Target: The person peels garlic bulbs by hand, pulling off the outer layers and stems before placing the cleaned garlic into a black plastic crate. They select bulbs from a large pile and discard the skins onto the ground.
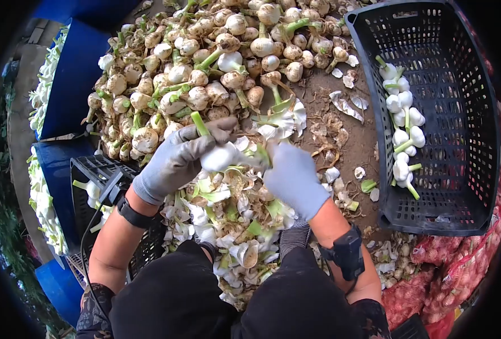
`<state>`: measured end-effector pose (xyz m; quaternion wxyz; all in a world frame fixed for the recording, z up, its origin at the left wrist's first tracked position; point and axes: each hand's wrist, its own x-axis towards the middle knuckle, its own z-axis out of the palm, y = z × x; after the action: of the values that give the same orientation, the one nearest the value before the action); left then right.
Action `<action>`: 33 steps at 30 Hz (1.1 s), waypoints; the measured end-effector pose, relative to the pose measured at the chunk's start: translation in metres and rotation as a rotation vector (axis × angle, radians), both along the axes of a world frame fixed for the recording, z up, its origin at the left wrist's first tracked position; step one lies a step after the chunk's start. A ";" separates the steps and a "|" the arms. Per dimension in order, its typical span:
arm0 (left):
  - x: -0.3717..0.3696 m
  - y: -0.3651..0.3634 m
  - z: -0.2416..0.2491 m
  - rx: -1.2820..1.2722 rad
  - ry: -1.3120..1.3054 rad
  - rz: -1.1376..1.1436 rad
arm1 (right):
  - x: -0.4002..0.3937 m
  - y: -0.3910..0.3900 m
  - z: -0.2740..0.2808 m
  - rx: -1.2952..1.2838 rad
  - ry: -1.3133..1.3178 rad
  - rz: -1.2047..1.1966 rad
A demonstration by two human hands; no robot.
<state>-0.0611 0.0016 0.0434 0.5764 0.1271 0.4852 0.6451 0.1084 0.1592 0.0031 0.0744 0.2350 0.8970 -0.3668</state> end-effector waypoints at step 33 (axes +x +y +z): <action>-0.014 0.062 -0.074 -0.280 0.648 -0.130 | -0.045 0.135 -0.074 0.381 -0.054 -0.168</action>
<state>-0.0751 0.0640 -0.0305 0.4444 0.2754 0.7173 0.4606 0.0632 0.2941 -0.0713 0.0219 0.3285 0.9251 -0.1893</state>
